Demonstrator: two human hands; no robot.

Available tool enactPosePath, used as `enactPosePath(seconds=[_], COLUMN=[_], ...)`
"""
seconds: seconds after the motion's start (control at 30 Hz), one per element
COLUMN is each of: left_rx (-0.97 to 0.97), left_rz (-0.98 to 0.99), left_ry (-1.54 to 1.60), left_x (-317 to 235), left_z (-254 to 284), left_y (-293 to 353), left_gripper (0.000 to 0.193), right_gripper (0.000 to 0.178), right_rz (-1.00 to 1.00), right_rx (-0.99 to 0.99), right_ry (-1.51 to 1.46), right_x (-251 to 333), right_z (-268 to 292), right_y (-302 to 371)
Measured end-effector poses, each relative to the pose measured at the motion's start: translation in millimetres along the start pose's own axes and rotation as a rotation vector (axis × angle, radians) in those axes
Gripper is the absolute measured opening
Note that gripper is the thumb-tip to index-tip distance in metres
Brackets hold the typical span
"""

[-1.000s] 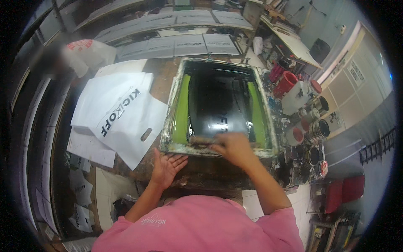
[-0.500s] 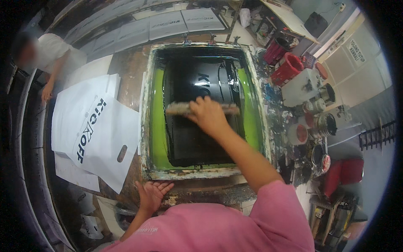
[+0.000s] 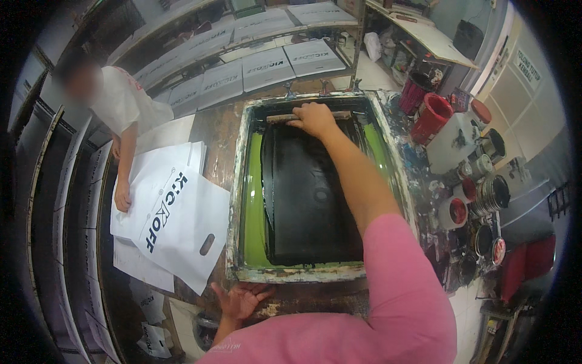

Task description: The person performs screen printing on white plastic bags by placing a bag on the base, lowering the screen frame, and using a squeegee to spread black ink across the stencil multiple times before lifting the frame and setting the bag aside.

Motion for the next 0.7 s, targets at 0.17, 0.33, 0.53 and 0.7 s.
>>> enactPosePath(seconds=[0.17,0.33,0.53,0.7], left_rx=[0.019,0.025,0.176,0.295], left_rz=[0.033,0.023,0.045,-0.093], left_ry=[-0.084,-0.079,-0.001,-0.164], left_x=[2,2,-1,-39], left_z=[8,11,-22,-103], left_y=[-3,-7,-15,-38], left_gripper=[0.116,0.116,0.113,0.119], right_gripper=[0.045,0.044,0.041,0.033], right_rz=[0.031,-0.031,-0.077,0.024], right_rx=[-0.008,0.146,0.224,-0.208], right_ry=[0.02,-0.069,-0.118,0.102], right_x=[52,140,212,225], right_z=[21,83,171,256], right_y=[83,217,301,265])
Point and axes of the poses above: each hand's wrist, its own y-axis away from the middle knuckle, its own z-axis out of the back of the hand, x = y × z, the point moved 6 cm from there along -y, towards the middle knuckle, and after that the axes turned 2 degrees about -z, right-handed, at the moved point
